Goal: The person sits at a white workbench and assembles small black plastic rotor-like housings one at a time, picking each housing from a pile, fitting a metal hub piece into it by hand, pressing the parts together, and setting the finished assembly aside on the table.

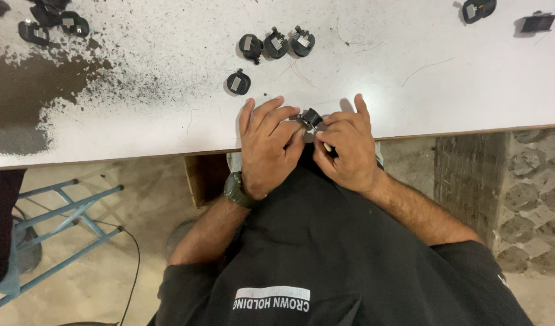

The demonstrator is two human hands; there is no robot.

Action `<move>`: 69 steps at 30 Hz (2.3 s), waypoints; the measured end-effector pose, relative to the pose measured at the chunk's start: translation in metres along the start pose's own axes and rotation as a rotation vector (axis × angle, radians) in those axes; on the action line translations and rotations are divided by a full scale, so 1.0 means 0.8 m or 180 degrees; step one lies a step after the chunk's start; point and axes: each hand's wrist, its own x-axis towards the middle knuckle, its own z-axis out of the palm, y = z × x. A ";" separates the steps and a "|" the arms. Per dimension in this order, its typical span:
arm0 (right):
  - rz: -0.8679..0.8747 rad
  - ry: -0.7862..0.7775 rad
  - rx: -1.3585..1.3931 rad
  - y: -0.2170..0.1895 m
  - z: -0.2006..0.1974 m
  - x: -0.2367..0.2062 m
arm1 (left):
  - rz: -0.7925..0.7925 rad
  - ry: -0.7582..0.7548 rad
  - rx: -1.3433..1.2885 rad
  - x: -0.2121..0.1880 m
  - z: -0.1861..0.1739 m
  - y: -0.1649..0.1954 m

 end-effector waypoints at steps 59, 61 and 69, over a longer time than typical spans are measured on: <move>0.0316 -0.0266 -0.0667 0.015 -0.031 0.026 | 0.0195 -0.0255 -0.0173 0.034 -0.012 0.004; 0.0305 -0.0298 -0.0658 0.015 -0.032 0.025 | 0.0215 -0.0287 -0.0231 0.036 -0.009 0.006; 0.0461 -0.0300 -0.0645 0.022 -0.033 0.022 | 0.0605 -0.0272 0.0134 0.032 -0.008 -0.002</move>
